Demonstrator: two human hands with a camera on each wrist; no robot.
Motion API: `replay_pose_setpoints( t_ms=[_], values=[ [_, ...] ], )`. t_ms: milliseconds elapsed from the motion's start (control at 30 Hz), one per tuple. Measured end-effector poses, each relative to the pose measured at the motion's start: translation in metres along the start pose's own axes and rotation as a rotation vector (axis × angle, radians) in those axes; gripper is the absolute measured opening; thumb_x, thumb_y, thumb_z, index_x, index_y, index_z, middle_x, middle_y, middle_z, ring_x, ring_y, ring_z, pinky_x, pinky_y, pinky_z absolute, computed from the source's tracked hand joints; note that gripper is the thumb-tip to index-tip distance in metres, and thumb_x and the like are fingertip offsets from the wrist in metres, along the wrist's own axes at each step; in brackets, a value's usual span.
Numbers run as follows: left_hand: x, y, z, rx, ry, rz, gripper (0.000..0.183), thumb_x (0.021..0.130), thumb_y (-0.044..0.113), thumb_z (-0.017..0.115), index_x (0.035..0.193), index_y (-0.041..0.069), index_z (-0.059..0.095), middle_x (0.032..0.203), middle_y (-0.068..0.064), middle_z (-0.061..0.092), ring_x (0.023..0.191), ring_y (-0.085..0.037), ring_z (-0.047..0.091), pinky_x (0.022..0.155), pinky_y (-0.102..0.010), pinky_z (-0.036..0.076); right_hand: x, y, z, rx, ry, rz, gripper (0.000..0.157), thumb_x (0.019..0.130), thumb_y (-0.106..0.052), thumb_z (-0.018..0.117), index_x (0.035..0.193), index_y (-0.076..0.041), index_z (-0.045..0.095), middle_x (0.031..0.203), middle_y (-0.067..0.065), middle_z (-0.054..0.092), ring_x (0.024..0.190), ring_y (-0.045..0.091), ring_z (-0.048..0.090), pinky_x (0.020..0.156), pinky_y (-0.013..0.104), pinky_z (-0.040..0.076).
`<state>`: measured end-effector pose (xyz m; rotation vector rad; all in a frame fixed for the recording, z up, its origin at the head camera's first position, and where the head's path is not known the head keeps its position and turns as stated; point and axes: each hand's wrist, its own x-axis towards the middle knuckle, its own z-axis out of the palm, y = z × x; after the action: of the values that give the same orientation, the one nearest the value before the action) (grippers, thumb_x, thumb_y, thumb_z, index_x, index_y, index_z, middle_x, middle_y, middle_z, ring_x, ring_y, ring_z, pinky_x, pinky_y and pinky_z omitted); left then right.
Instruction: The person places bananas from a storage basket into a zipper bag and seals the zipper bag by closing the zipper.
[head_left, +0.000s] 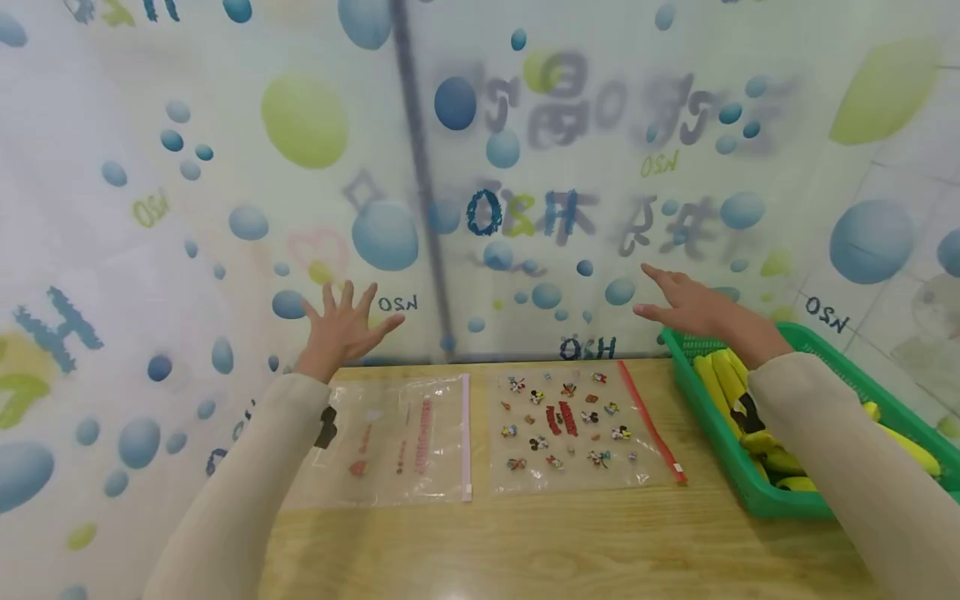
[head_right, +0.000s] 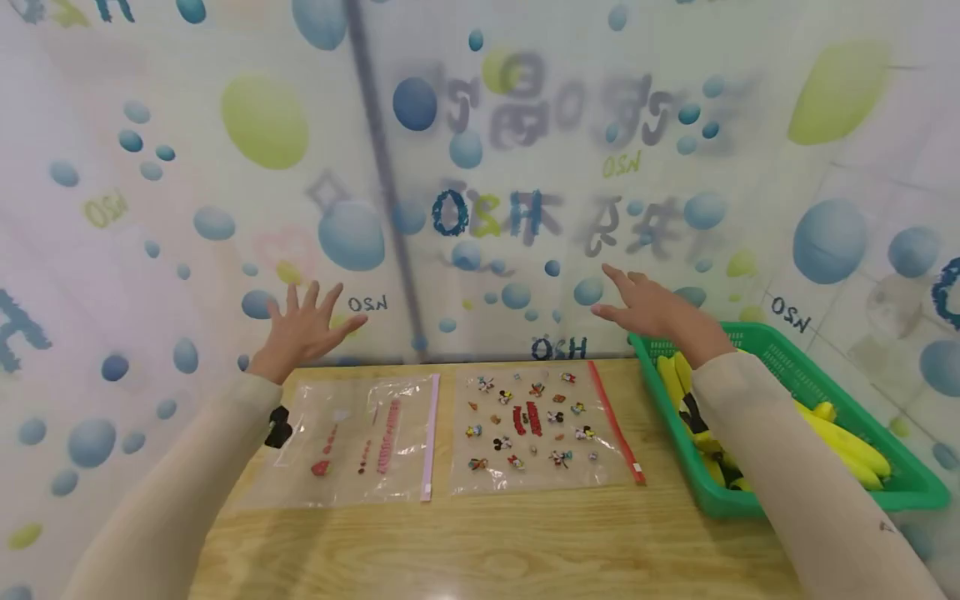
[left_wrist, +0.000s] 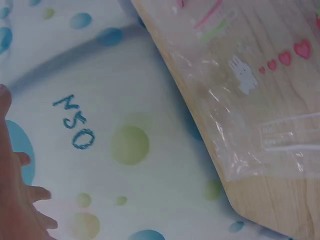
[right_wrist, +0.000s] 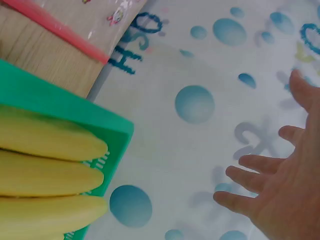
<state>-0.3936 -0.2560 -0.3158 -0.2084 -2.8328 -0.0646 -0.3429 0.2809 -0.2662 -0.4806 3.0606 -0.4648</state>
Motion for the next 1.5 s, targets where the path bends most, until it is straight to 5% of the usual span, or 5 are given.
replay_pose_setpoints(
  t_ms=[300,533,700,1000,1500],
  values=[
    [-0.032,0.030,0.007,-0.085,-0.018,-0.004,0.095,0.082,0.084,0.030,0.154,0.023,0.020,0.157,-0.026,0.013,0.142,-0.056,-0.001,0.101,-0.080,0.000,-0.033,-0.018,0.029,0.003,0.017,-0.076,0.089,0.091,-0.067,0.043,0.156,-0.020,0.004,0.159,0.021,0.014,0.141,0.048,0.023,0.106,0.068,0.025],
    [-0.061,0.074,0.017,-0.123,0.005,0.037,0.084,0.085,0.077,0.041,0.144,0.017,0.041,0.147,-0.022,0.036,0.132,-0.049,0.035,0.097,-0.071,0.032,-0.060,-0.044,0.050,0.077,0.029,-0.157,0.081,0.094,-0.061,0.044,0.155,-0.018,0.013,0.157,0.016,0.027,0.137,0.039,0.036,0.106,0.060,0.034],
    [-0.072,0.100,0.038,-0.225,-0.112,0.054,0.066,0.086,0.069,0.050,0.118,0.012,0.060,0.122,-0.014,0.057,0.101,-0.032,0.059,0.075,-0.049,0.051,-0.072,-0.061,0.064,0.104,0.042,-0.204,0.074,0.095,-0.053,0.050,0.154,-0.020,0.020,0.146,0.011,0.045,0.120,0.029,0.056,0.094,0.049,0.048],
    [-0.085,0.116,0.086,-0.287,-0.356,0.002,0.054,0.081,0.066,0.060,0.059,0.017,0.056,0.055,0.004,0.050,0.048,-0.013,0.049,0.046,-0.030,0.036,-0.064,-0.072,0.105,0.171,0.035,-0.294,0.043,0.097,-0.042,0.053,0.130,-0.014,0.057,0.124,0.003,0.064,0.094,0.013,0.067,0.076,0.027,0.054],
    [-0.101,0.127,0.103,-0.265,-0.410,-0.184,0.056,0.080,0.067,0.060,0.070,0.012,0.056,0.061,-0.002,0.053,0.053,-0.018,0.049,0.050,-0.034,0.036,-0.043,-0.062,0.159,0.305,-0.036,-0.279,0.021,0.097,-0.035,0.056,0.106,-0.020,0.067,0.099,-0.008,0.069,0.088,0.012,0.063,0.070,0.022,0.051]
  ],
)
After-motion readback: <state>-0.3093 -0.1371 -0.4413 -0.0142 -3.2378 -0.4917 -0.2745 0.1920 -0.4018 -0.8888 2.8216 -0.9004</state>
